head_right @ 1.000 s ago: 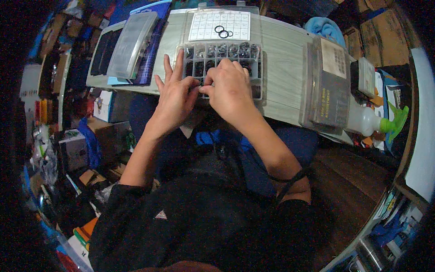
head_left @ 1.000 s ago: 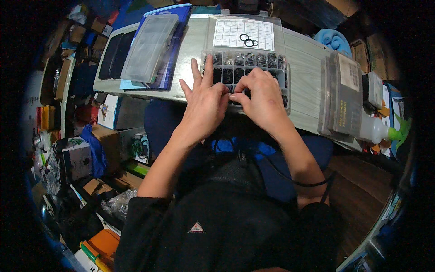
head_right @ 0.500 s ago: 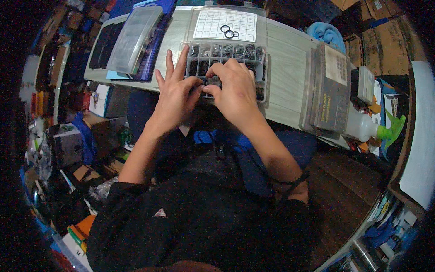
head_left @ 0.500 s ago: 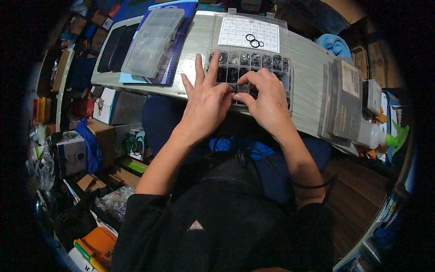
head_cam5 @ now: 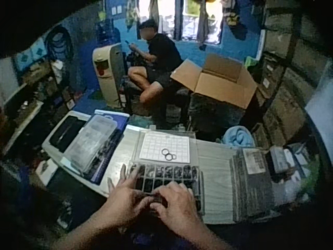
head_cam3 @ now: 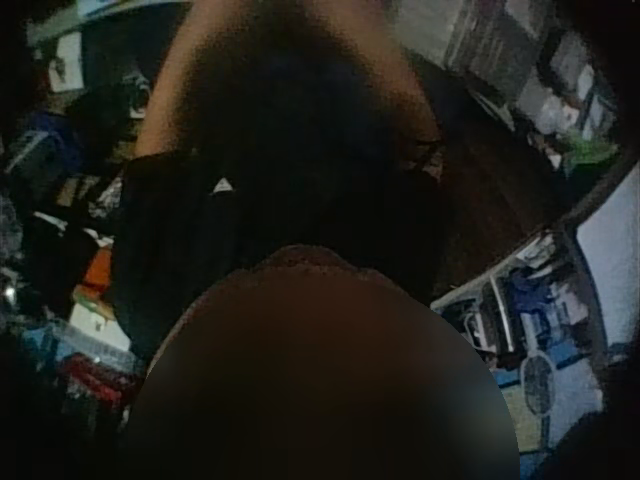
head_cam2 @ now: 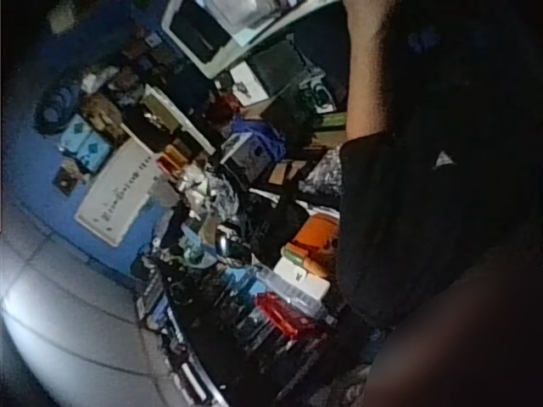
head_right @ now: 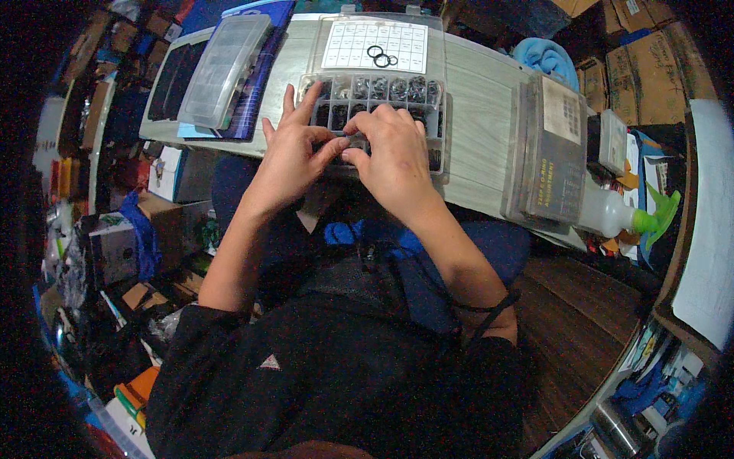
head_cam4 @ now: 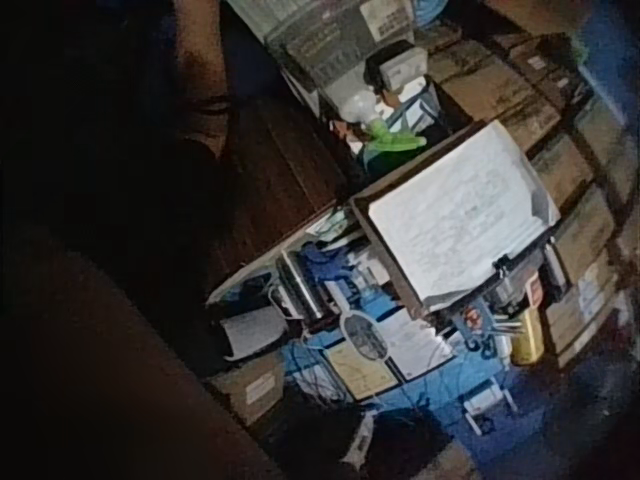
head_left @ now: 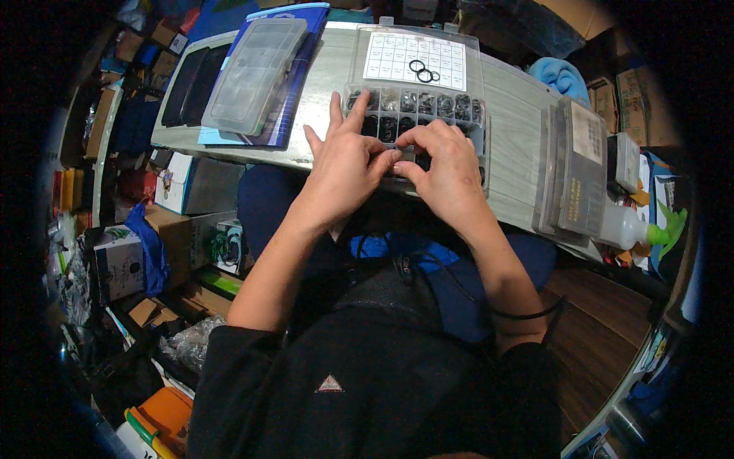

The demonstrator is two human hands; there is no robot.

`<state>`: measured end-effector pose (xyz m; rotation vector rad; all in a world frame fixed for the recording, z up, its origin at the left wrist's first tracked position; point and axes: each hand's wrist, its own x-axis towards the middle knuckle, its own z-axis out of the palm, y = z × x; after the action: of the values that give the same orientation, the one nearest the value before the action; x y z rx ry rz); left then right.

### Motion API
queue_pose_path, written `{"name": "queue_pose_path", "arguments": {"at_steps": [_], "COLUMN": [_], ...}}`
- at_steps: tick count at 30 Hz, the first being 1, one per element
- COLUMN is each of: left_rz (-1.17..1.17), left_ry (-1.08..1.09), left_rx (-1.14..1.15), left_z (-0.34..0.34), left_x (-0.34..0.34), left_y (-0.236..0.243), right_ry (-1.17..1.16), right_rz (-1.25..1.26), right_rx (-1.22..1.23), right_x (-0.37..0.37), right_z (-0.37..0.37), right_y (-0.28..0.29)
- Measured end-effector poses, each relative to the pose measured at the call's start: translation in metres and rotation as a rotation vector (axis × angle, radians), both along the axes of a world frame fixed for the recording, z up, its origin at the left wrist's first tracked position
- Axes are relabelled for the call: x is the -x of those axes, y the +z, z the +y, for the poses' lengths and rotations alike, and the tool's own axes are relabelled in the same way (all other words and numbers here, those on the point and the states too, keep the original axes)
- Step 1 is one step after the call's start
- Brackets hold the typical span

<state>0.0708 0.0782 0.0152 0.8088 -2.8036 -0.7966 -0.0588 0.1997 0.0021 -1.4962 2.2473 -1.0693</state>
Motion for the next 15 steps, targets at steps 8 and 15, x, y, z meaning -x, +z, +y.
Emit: {"name": "queue_pose_path", "arguments": {"at_steps": [8, 15], "left_rz": [0.088, 0.151], "left_ry": [0.032, 0.043], "left_rx": [-0.038, -0.036], "left_z": [-0.0007, -0.0014], "left_x": [-0.0003, -0.0043], "left_y": [-0.0036, -0.0084], "right_ry": [0.004, 0.003], "right_rz": [0.039, 0.027], "right_rx": [-0.008, -0.022], "right_x": [-0.0013, -0.0017], "right_z": [0.0029, 0.0025], "right_y": [0.0031, 0.0061]}}
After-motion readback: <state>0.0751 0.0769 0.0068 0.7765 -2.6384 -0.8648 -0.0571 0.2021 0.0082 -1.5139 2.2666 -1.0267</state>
